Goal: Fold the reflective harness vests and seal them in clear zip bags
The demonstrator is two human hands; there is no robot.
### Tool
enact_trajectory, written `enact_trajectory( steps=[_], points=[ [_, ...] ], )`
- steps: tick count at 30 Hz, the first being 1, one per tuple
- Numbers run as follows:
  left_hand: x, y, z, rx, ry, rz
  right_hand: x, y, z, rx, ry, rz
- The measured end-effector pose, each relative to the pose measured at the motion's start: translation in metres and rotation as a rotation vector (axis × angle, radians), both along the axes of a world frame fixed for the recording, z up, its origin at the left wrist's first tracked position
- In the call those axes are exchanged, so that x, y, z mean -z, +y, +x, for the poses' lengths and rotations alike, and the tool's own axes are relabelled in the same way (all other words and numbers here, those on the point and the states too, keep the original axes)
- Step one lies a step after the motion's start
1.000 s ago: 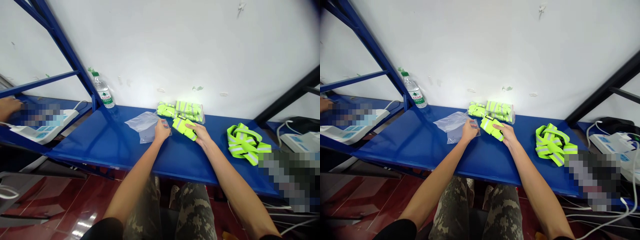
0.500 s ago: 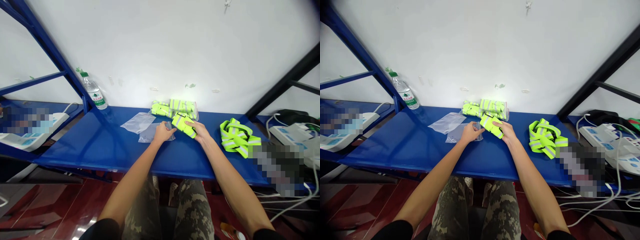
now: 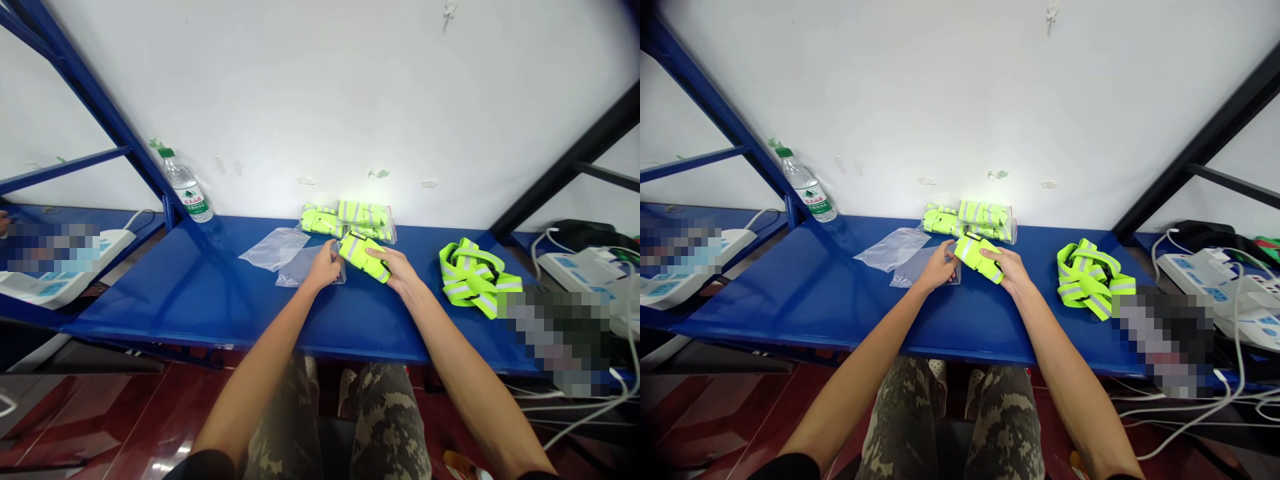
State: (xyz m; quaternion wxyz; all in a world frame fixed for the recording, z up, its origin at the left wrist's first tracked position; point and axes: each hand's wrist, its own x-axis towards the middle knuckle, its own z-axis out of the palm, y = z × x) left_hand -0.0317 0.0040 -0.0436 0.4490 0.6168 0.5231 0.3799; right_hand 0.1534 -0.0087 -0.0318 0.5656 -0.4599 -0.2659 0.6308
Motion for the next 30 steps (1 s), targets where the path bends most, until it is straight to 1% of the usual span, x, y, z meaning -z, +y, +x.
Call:
enact_trajectory(
  steps=[4, 6, 10, 12, 14, 17, 19, 23, 25, 28, 30],
  points=[
    [0.003, 0.000, 0.004, -0.078, 0.049, 0.150, -0.002, -0.002, -0.001, -0.020, -0.007, -0.006],
    [0.002, 0.000, 0.004, -0.097, 0.061, 0.164, -0.002, -0.002, 0.001, -0.016, -0.012, -0.001],
    [-0.003, 0.000, 0.003, -0.132, -0.051, 0.120, 0.001, -0.001, 0.003, 0.013, -0.041, -0.010],
    [-0.004, -0.001, 0.002, -0.152, -0.050, 0.164, 0.002, -0.002, 0.001, 0.024, -0.082, -0.018],
    [-0.005, -0.002, 0.003, -0.163, 0.013, 0.258, 0.003, -0.003, -0.002, 0.033, -0.146, -0.010],
    [-0.006, -0.007, 0.004, -0.137, 0.149, 0.424, 0.002, -0.007, -0.006, 0.028, -0.247, 0.046],
    [-0.008, -0.011, 0.004, -0.114, 0.234, 0.519, 0.000, -0.009, -0.007, -0.011, -0.285, 0.067],
    [-0.011, -0.017, 0.005, -0.121, 0.342, 0.640, -0.004, -0.013, -0.007, -0.113, -0.304, 0.022],
    [-0.011, -0.018, 0.007, -0.106, 0.376, 0.688, -0.005, -0.014, -0.008, -0.136, -0.315, 0.006],
    [-0.009, -0.023, 0.012, -0.013, 0.440, 0.761, -0.004, -0.013, -0.009, -0.126, -0.304, -0.005],
    [-0.008, -0.026, 0.016, 0.061, 0.472, 0.790, -0.002, -0.010, -0.008, -0.114, -0.253, -0.023]
  ],
)
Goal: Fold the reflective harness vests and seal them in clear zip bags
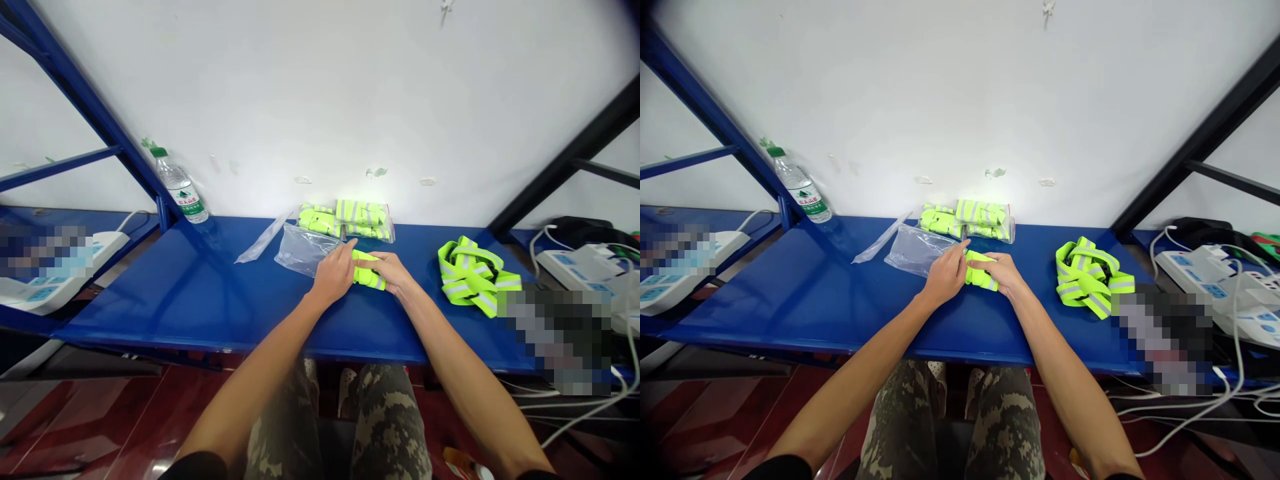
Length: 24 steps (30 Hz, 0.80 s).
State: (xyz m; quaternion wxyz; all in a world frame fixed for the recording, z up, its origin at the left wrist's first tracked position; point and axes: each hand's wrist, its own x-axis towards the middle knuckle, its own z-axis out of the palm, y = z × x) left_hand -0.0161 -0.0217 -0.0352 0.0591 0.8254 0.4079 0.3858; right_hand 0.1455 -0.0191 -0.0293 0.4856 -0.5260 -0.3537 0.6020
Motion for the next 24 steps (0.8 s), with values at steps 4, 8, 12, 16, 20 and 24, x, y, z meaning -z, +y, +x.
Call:
enact_trajectory(
  steps=[4, 8, 12, 16, 20, 24],
  points=[
    [0.000, -0.003, 0.004, -0.006, 0.001, 0.005, 0.001, 0.003, 0.006, 0.039, 0.103, -0.015],
    [-0.001, -0.004, 0.005, -0.096, 0.005, 0.023, 0.000, 0.002, 0.005, 0.066, -0.001, 0.114],
    [-0.004, -0.006, 0.007, -0.087, 0.151, 0.091, 0.005, -0.001, -0.004, 0.022, -0.156, 0.285],
    [-0.003, -0.007, 0.010, -0.012, 0.158, 0.090, 0.013, 0.002, -0.011, 0.161, -0.086, 0.226],
    [-0.001, -0.009, 0.014, 0.071, 0.138, 0.072, 0.015, 0.005, -0.014, 0.287, -0.032, 0.190],
    [-0.001, -0.006, 0.012, 0.018, 0.042, 0.057, 0.006, 0.000, -0.020, 0.094, 0.057, 0.139]
  ],
)
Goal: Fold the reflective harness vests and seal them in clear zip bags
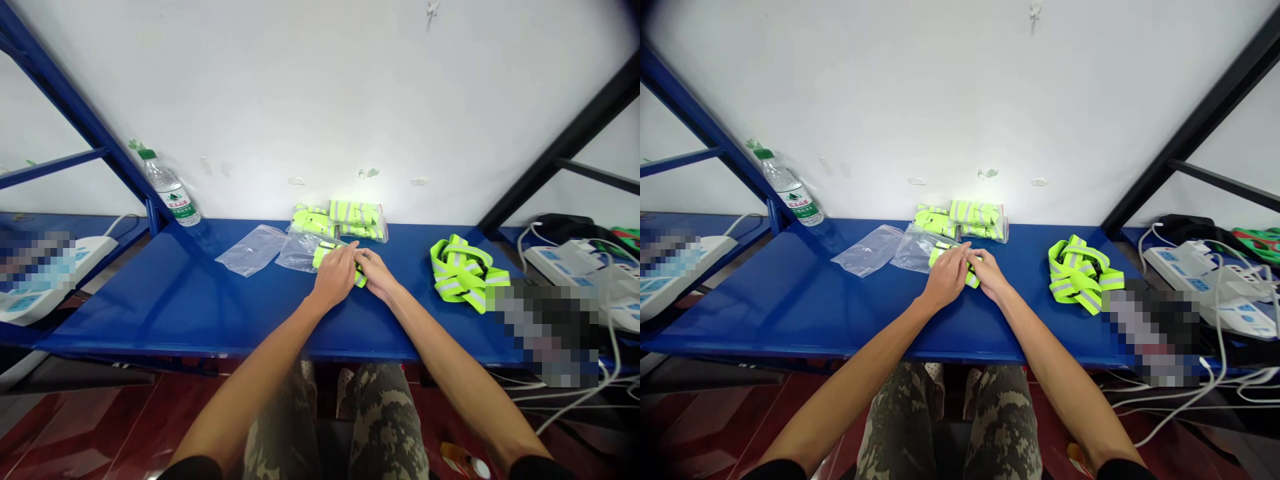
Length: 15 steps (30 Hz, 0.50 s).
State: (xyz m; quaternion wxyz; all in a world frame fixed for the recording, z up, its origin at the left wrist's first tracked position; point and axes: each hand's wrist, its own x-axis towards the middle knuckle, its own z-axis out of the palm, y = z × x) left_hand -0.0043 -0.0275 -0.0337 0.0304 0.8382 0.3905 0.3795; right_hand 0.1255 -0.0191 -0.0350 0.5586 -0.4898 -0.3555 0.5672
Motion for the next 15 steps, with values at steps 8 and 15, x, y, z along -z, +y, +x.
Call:
enact_trajectory(
  steps=[8, 15],
  points=[
    [0.001, 0.007, -0.008, -0.006, -0.183, -0.027, -0.015, -0.007, 0.004, -0.300, 0.298, 0.069],
    [0.004, -0.001, 0.001, 0.035, -0.034, -0.003, 0.007, -0.003, -0.006, -0.214, 0.123, 0.126]
  ],
)
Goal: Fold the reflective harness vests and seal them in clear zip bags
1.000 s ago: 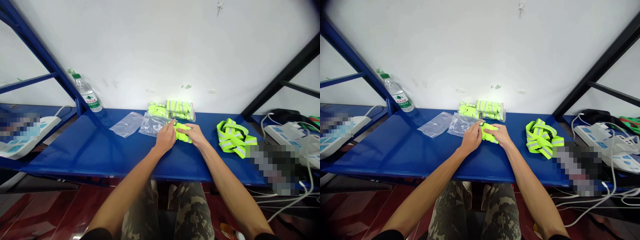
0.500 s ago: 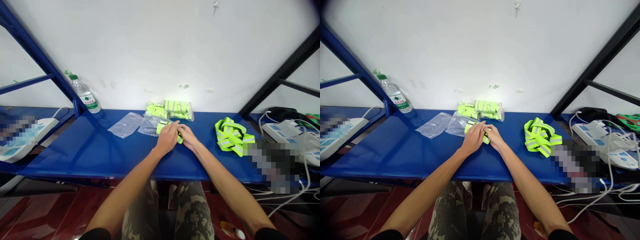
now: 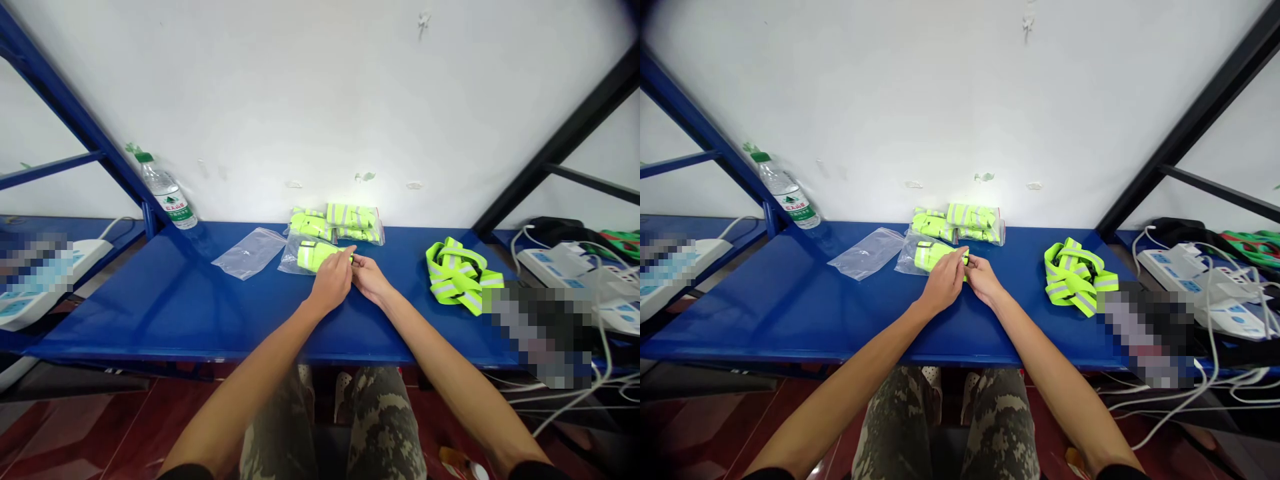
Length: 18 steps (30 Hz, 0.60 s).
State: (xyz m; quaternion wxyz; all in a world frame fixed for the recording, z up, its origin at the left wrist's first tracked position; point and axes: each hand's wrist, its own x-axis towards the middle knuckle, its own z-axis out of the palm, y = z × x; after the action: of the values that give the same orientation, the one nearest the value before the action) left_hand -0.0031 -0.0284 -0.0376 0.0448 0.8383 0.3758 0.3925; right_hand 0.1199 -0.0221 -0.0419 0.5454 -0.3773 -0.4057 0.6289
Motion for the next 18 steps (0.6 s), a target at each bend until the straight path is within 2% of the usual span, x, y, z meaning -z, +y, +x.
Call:
enact_trajectory(
  steps=[4, 6, 10, 14, 18],
  points=[
    [0.002, -0.002, 0.001, 0.018, 0.041, -0.018, 0.008, 0.002, 0.005, 0.131, -0.314, 0.139],
    [0.003, -0.003, 0.001, 0.020, 0.027, -0.021, 0.009, 0.003, 0.009, 0.174, -0.403, 0.131],
    [0.006, -0.004, 0.005, 0.023, 0.060, 0.028, 0.006, 0.002, 0.011, 0.100, -0.383, 0.028],
    [0.009, -0.006, 0.008, 0.017, 0.136, 0.060, 0.003, 0.000, 0.009, 0.014, -0.392, 0.002],
    [0.005, -0.008, 0.006, -0.011, 0.131, 0.052, 0.002, 0.001, 0.015, 0.053, -0.504, 0.024]
  ],
)
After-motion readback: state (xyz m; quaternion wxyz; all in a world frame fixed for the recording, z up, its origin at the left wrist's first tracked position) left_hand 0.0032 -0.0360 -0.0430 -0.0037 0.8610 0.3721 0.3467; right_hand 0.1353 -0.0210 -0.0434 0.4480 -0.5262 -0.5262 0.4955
